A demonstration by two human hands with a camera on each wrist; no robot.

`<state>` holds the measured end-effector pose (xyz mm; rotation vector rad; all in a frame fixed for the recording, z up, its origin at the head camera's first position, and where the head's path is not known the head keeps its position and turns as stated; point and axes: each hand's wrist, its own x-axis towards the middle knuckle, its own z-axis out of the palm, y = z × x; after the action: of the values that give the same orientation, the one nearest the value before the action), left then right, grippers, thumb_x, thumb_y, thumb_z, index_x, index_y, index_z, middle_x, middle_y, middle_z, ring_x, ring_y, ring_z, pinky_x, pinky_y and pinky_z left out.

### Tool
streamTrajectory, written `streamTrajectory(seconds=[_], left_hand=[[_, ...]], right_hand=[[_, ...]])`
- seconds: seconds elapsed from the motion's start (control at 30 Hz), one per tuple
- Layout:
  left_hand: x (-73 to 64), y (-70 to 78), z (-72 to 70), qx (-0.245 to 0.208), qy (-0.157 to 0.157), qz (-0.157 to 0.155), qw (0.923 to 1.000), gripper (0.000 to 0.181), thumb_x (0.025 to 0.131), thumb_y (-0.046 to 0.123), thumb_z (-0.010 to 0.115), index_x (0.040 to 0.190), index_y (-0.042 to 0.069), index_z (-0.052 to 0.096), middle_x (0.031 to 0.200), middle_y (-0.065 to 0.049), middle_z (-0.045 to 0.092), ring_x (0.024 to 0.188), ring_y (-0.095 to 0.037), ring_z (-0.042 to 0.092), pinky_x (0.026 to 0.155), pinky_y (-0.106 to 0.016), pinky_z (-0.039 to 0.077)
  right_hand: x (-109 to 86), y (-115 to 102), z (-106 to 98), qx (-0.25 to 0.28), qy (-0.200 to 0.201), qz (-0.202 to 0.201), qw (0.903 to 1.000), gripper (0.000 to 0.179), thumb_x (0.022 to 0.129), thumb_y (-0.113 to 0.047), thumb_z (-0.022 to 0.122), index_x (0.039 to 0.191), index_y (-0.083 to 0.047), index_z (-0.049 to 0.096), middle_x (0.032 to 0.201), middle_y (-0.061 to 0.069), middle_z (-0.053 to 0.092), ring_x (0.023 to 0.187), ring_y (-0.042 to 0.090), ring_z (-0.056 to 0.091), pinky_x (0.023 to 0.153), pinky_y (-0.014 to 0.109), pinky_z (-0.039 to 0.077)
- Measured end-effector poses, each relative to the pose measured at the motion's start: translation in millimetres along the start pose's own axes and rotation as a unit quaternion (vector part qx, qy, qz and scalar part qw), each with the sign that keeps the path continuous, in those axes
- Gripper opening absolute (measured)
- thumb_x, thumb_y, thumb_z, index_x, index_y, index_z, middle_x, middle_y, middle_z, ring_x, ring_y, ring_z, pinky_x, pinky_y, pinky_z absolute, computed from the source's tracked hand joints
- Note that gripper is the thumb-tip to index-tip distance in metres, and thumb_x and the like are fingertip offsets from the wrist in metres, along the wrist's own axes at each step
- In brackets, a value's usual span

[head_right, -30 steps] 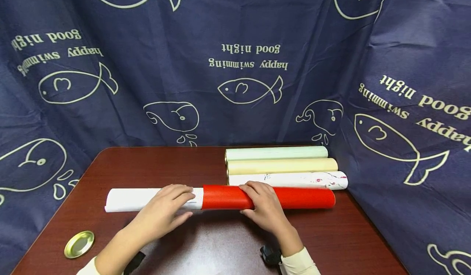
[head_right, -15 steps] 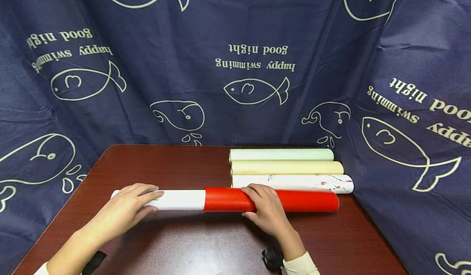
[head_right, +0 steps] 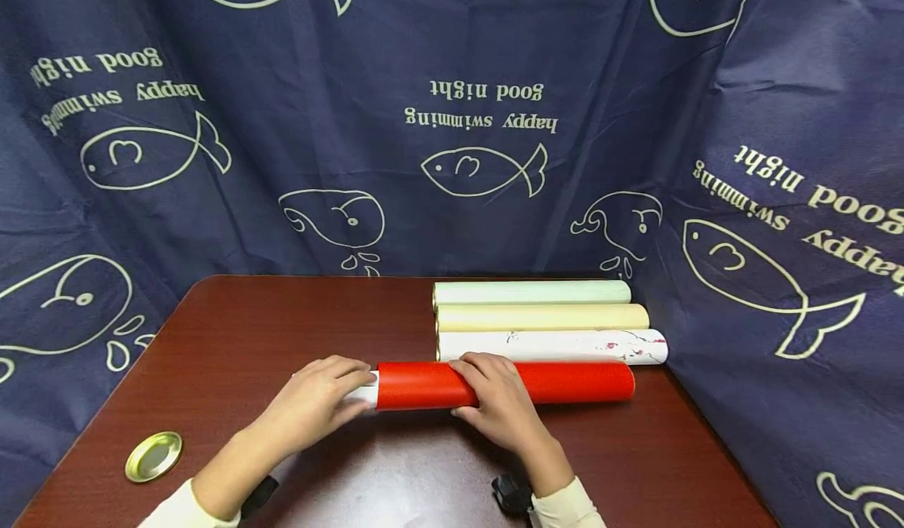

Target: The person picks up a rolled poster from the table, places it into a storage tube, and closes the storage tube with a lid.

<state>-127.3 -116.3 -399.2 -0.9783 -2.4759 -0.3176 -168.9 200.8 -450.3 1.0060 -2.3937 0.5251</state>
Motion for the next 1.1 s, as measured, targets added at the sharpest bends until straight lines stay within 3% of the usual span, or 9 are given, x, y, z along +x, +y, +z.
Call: streamTrajectory(seconds=[0.1, 0.2, 0.37, 0.5, 0.7, 0.9, 1.1], left_hand=[[0.7, 3.0, -0.7, -0.004, 0.000, -0.013, 0.9999, 0.032, 0.082, 0.032, 0.081, 0.108, 0.016, 0.073, 0.110, -0.002, 0.069, 0.103, -0.019, 0.065, 0.092, -0.045, 0.050], [-8.2, -1.3, -10.8, -0.008, 0.005, -0.035, 0.9994, 0.035, 0.080, 0.032, 0.082, 0.109, 0.014, 0.073, 0.112, -0.004, 0.069, 0.104, -0.022, 0.064, 0.096, -0.050, 0.047], [-31.8, -19.8, -37.0, -0.043, 0.016, -0.098, 0.9942, 0.042, 0.076, 0.024, 0.087, 0.113, 0.011, 0.072, 0.115, -0.005, 0.067, 0.105, -0.025, 0.064, 0.090, -0.049, 0.051], [-42.2, -30.6, -46.1, -0.097, 0.021, -0.116, 0.9882, 0.042, 0.077, 0.017, 0.086, 0.116, 0.011, 0.070, 0.115, 0.001, 0.065, 0.105, -0.020, 0.064, 0.086, -0.044, 0.053], [-33.8, -27.3, -27.9, -0.167, 0.057, -0.108, 0.9784, 0.042, 0.075, 0.011, 0.087, 0.113, 0.015, 0.069, 0.111, 0.009, 0.063, 0.100, -0.013, 0.064, 0.083, -0.038, 0.055], [-20.6, -18.4, -4.8, -0.251, 0.063, -0.099, 0.9609, 0.041, 0.076, 0.012, 0.087, 0.112, 0.017, 0.069, 0.111, 0.011, 0.063, 0.099, -0.013, 0.064, 0.083, -0.036, 0.055], [-9.9, -8.1, 11.3, -0.293, 0.069, -0.104, 0.9479, 0.038, 0.077, 0.014, 0.087, 0.111, 0.016, 0.070, 0.111, 0.009, 0.064, 0.098, -0.018, 0.065, 0.082, -0.038, 0.056]], right_hand=[[-0.8, -1.8, 1.6, -0.002, -0.001, 0.001, 1.0000, 0.073, 0.059, -0.028, 0.095, 0.125, -0.015, 0.065, 0.122, 0.002, 0.061, 0.113, 0.024, 0.057, 0.096, 0.047, 0.042], [-2.6, -3.4, 1.5, -0.005, 0.001, 0.002, 1.0000, 0.074, 0.058, -0.028, 0.095, 0.125, -0.015, 0.065, 0.121, 0.003, 0.061, 0.112, 0.024, 0.058, 0.096, 0.047, 0.043], [-0.4, -3.7, -2.9, -0.007, 0.007, 0.004, 0.9999, 0.074, 0.059, -0.028, 0.095, 0.125, -0.016, 0.064, 0.122, 0.003, 0.061, 0.113, 0.024, 0.057, 0.097, 0.047, 0.043], [2.3, -1.6, -5.2, -0.009, 0.012, -0.003, 0.9999, 0.073, 0.059, -0.027, 0.095, 0.124, -0.015, 0.065, 0.121, 0.003, 0.062, 0.112, 0.025, 0.058, 0.096, 0.048, 0.043], [5.0, -1.3, -5.9, -0.010, 0.016, -0.005, 0.9998, 0.074, 0.058, -0.028, 0.095, 0.124, -0.015, 0.065, 0.121, 0.003, 0.062, 0.112, 0.025, 0.058, 0.095, 0.047, 0.043], [0.6, -4.3, -3.3, -0.009, 0.013, 0.002, 0.9999, 0.074, 0.058, -0.029, 0.095, 0.125, -0.017, 0.064, 0.121, 0.002, 0.061, 0.112, 0.024, 0.058, 0.095, 0.048, 0.044], [1.9, -4.3, -2.6, -0.007, 0.011, 0.002, 0.9999, 0.073, 0.058, -0.029, 0.095, 0.124, -0.017, 0.065, 0.122, 0.001, 0.061, 0.113, 0.023, 0.057, 0.096, 0.047, 0.043]])
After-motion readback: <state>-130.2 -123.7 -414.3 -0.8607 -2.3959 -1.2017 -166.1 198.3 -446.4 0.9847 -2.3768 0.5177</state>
